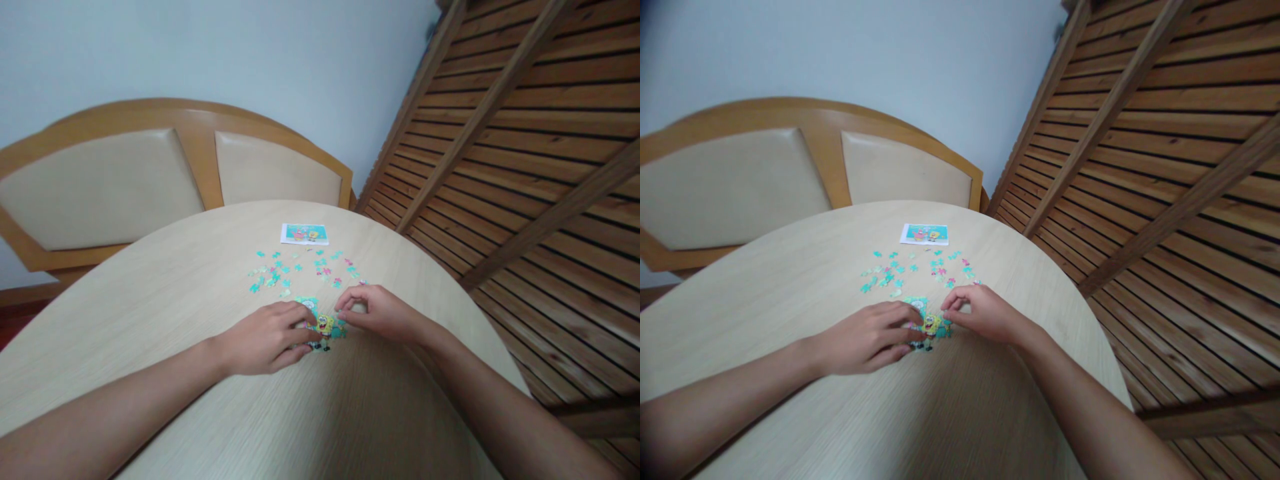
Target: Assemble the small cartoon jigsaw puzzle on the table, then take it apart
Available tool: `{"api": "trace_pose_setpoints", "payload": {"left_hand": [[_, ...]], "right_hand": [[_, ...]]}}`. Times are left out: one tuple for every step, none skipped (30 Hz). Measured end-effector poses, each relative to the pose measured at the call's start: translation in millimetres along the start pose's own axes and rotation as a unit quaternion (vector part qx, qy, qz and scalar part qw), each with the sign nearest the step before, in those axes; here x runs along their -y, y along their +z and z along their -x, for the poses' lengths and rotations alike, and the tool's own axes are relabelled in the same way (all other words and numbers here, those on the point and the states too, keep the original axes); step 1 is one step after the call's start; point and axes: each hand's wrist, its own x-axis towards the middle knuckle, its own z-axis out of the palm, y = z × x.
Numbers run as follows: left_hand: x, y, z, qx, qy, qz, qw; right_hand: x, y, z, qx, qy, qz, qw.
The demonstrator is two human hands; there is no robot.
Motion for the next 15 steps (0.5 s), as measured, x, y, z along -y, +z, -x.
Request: {"api": "trace_pose_setpoints", "payload": {"left_hand": [[-0.1,-0.2,-0.2,0.002,0.000,0.000,1.000],[-0.2,-0.3,-0.5,0.003,0.000,0.000,1.000],[-0.2,-0.4,-0.7,0.004,0.000,0.000,1.000],[-0.2,-0.4,-0.8,0.005,-0.001,0.000,1.000],[-0.2,-0.4,-0.8,0.007,-0.003,-0.001,1.000],[-0.2,-0.4,-0.8,0.008,-0.003,-0.002,1.000],[-0.2,-0.4,-0.7,0.009,-0.004,-0.002,1.000],[-0.2,-0.5,-0.6,0.010,-0.004,-0.002,1.000],[-0.2,-0.6,-0.5,0.010,-0.004,-0.003,1.000],[-0.3,-0.7,-0.5,0.009,-0.004,-0.003,1.000],[-0.3,-0.8,-0.5,0.008,-0.004,-0.003,1.000],[-0.4,-0.9,-0.5,0.007,-0.004,-0.002,1.000],[-0.4,-0.9,-0.5,0.006,-0.004,-0.002,1.000],[-0.4,-0.8,-0.4,0.005,-0.004,-0.002,1.000],[-0.3,-0.6,-0.3,0.005,-0.003,-0.002,1.000]], "right_hand": [[-0.2,0.5,0.0,0.004,-0.001,0.002,1.000],[-0.6,1.0,0.1,0.006,-0.003,0.003,1.000],[-1.2,1.6,0.3,0.008,-0.006,0.005,1.000],[-1.9,2.2,0.4,0.008,-0.010,0.007,1.000],[-2.8,2.7,0.5,0.007,-0.014,0.010,1.000],[-3.5,3.2,0.5,0.005,-0.017,0.013,1.000],[-4.2,3.5,0.4,0.004,-0.020,0.018,1.000],[-4.7,3.8,0.3,0.002,-0.022,0.024,0.999],[-5.1,4.0,0.0,0.000,-0.024,0.030,0.999],[-5.4,4.1,-0.3,-0.002,-0.027,0.036,0.999],[-5.7,4.2,-0.7,-0.003,-0.030,0.040,0.999],[-5.9,4.2,-1.0,-0.005,-0.033,0.043,0.999],[-6.2,4.3,-1.4,-0.006,-0.035,0.045,0.998],[-6.5,4.4,-1.8,-0.007,-0.035,0.048,0.998],[-6.9,4.5,-2.2,-0.008,-0.035,0.051,0.998]]}}
